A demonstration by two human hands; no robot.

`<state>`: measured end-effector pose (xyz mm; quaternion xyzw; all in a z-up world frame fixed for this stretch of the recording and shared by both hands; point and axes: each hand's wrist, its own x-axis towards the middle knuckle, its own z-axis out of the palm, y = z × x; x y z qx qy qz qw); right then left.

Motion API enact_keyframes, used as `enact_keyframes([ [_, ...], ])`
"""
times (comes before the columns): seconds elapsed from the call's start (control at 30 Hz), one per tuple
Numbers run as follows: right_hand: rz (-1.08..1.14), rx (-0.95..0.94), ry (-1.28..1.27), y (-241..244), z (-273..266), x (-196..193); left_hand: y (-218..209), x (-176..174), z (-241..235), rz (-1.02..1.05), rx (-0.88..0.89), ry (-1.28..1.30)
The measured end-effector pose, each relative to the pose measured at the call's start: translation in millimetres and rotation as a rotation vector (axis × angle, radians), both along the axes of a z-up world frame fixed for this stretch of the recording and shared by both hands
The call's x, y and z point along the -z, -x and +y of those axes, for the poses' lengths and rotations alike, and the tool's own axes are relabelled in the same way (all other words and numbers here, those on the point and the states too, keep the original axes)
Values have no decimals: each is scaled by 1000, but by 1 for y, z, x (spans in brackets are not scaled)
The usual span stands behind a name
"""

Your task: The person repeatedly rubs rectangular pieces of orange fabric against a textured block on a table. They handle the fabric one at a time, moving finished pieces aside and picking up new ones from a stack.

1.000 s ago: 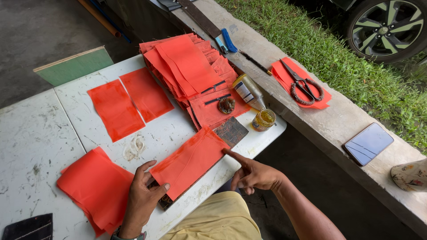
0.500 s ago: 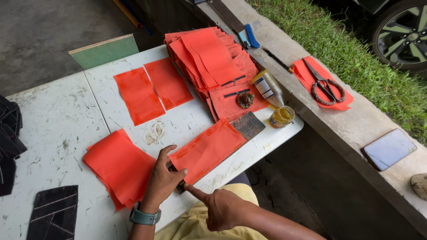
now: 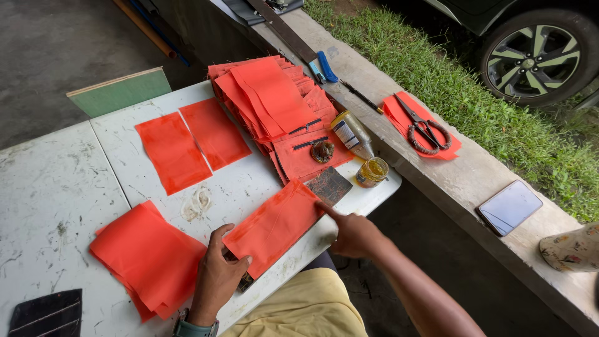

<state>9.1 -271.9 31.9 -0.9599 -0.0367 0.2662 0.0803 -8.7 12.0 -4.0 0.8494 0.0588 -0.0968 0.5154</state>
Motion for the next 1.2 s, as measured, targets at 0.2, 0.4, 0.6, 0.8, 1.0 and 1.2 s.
enact_keyframes([
  [0.2,-270,202,6,-13,-43,-38,-2,5,5,-78,8,224],
  [0.4,-310,55,184,-80,-156,-32,-26,10,5,55,-98,108],
  [0.6,-39,18,367,-132,-149,8,-50,12,7,196,-62,-124],
  [0.8,-197,82,116,-110,-173,-32,-51,6,4,180,-38,-38],
  [1.0,-37,-125,-1094,-27,-189,-42,-46,-5,1,153,-37,-17],
  [1.2,546,125,-1366,-1,-85,24,-39,-15,4,200,-55,28],
])
